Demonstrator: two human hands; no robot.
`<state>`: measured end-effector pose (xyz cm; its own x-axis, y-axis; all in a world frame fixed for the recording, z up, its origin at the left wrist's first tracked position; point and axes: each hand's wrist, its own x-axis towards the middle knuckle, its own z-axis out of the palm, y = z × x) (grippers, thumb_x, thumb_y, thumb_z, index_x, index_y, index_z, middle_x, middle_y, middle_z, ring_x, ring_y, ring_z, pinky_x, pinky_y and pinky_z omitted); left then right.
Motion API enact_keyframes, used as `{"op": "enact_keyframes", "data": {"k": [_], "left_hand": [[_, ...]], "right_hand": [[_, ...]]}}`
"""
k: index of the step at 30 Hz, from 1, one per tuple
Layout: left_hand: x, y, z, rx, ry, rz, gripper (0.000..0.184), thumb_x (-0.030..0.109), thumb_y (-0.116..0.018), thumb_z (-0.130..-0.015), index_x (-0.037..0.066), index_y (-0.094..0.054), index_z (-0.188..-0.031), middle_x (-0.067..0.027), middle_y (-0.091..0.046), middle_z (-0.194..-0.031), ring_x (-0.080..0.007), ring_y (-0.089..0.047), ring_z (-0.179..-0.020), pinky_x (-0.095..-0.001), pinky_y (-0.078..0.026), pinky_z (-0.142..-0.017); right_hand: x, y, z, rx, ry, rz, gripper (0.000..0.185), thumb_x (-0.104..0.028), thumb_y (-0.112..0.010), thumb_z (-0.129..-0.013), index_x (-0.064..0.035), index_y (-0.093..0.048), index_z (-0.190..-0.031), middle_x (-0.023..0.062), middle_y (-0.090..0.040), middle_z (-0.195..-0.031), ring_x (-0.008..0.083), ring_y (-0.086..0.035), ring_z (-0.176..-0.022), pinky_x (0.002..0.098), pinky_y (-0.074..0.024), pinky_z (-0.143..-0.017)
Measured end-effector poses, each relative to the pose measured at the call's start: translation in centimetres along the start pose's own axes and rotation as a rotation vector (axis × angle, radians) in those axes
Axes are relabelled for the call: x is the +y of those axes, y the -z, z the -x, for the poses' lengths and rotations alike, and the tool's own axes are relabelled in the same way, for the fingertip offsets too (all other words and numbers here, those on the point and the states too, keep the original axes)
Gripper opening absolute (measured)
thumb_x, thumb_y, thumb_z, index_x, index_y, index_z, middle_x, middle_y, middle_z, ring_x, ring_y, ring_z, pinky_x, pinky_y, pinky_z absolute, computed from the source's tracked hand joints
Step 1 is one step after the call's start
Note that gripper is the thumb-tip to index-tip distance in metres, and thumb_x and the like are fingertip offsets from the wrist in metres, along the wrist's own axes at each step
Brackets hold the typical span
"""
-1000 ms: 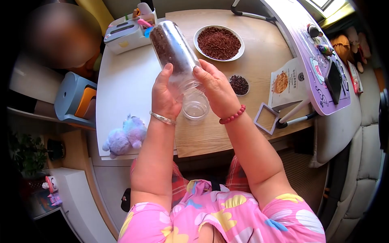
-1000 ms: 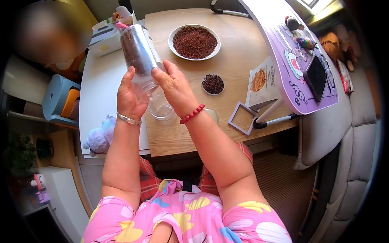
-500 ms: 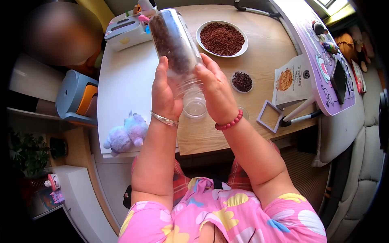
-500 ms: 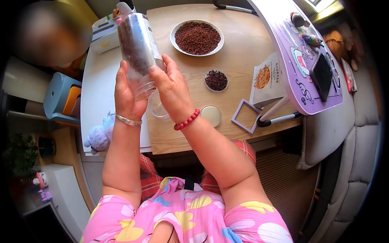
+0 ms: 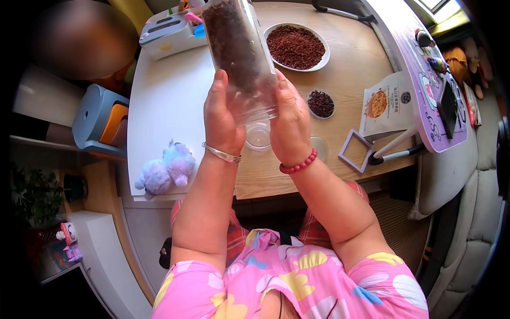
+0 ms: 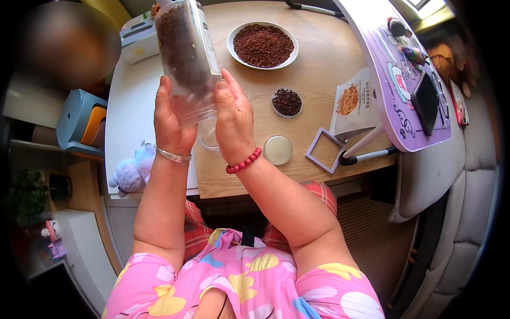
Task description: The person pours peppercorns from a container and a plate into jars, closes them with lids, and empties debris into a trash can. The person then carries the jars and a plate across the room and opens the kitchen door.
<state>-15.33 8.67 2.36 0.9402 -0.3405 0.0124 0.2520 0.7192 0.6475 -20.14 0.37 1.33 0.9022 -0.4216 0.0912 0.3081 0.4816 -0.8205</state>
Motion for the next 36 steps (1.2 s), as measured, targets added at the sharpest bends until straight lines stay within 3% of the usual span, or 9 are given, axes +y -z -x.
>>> {"op": "enact_keyframes", "data": {"k": [2, 4, 6, 8, 27, 29, 36], "left_hand": [[-0.2, 0.1, 0.0, 0.02, -0.004, -0.007, 0.039, 0.032, -0.046, -0.09, 0.001, -0.049, -0.113, -0.0096, -0.058, -0.108, -0.0191, -0.057, -0.095, -0.0338, -0.045, -0.084], [-0.4, 0.3, -0.1, 0.006, 0.005, -0.027, 0.039, 0.033, -0.043, -0.091, 0.003, -0.048, -0.115, -0.0093, -0.057, -0.11, -0.0207, -0.056, -0.098, -0.036, -0.044, -0.087], [-0.4, 0.3, -0.1, -0.008, 0.013, -0.048, 0.039, 0.034, -0.039, -0.093, 0.005, -0.047, -0.117, -0.009, -0.056, -0.112, -0.0222, -0.055, -0.101, -0.0381, -0.042, -0.091], [-0.4, 0.0, 0.0, 0.034, -0.026, 0.014, 0.038, 0.031, -0.046, -0.091, -0.001, -0.05, -0.111, -0.0091, -0.057, -0.108, -0.0186, -0.057, -0.095, -0.0329, -0.044, -0.085], [-1.0, 0.7, 0.3, 0.028, -0.067, 0.028, 0.037, 0.029, -0.047, -0.089, -0.001, -0.049, -0.111, -0.0082, -0.056, -0.108, -0.0172, -0.054, -0.097, -0.0316, -0.042, -0.087], [-1.1, 0.9, 0.3, 0.002, -0.062, -0.02, 0.041, 0.035, -0.037, -0.093, 0.003, -0.049, -0.116, -0.0097, -0.056, -0.113, -0.0216, -0.055, -0.102, -0.0366, -0.041, -0.092], [-1.2, 1.0, 0.4, 0.019, -0.063, -0.02, 0.041, 0.035, -0.038, -0.093, 0.003, -0.049, -0.115, -0.0098, -0.056, -0.113, -0.0212, -0.055, -0.102, -0.0359, -0.042, -0.091]], "right_hand": [[-0.1, -0.1, 0.2, 0.007, 0.007, -0.019, 0.054, -0.028, -0.045, -0.093, 0.0068, -0.031, -0.131, 0.0049, -0.052, -0.105, 0.0072, -0.048, -0.094, 0.02, -0.0389, -0.083], [-0.2, -0.4, 0.4, 0.059, -0.019, -0.031, 0.047, -0.026, -0.04, -0.094, 0.007, -0.035, -0.127, 0.0109, -0.048, -0.122, 0.0155, -0.047, -0.111, 0.0282, -0.0346, -0.096], [-0.2, -0.4, 0.4, 0.053, -0.017, -0.048, 0.047, -0.026, -0.04, -0.094, 0.007, -0.035, -0.127, 0.0112, -0.048, -0.123, 0.0156, -0.046, -0.111, 0.0283, -0.0346, -0.096], [-0.2, -0.4, 0.5, 0.047, -0.016, -0.065, 0.047, -0.026, -0.04, -0.094, 0.007, -0.035, -0.128, 0.0115, -0.047, -0.123, 0.0157, -0.046, -0.111, 0.0284, -0.0346, -0.097], [0.1, -0.2, 0.7, 0.028, 0.052, -0.035, 0.051, -0.027, -0.039, -0.093, 0.0086, -0.031, -0.129, 0.0143, -0.046, -0.125, 0.0185, -0.045, -0.114, 0.0308, -0.0342, -0.098], [0.0, -0.2, 0.7, 0.027, 0.056, -0.032, 0.051, -0.026, -0.039, -0.093, 0.0088, -0.031, -0.129, 0.0145, -0.045, -0.125, 0.0187, -0.045, -0.115, 0.0309, -0.0343, -0.098], [0.0, -0.1, 0.7, 0.012, 0.058, -0.052, 0.053, -0.027, -0.04, -0.092, 0.0092, -0.03, -0.129, 0.0152, -0.045, -0.125, 0.0198, -0.045, -0.115, 0.0315, -0.0348, -0.098]]}}
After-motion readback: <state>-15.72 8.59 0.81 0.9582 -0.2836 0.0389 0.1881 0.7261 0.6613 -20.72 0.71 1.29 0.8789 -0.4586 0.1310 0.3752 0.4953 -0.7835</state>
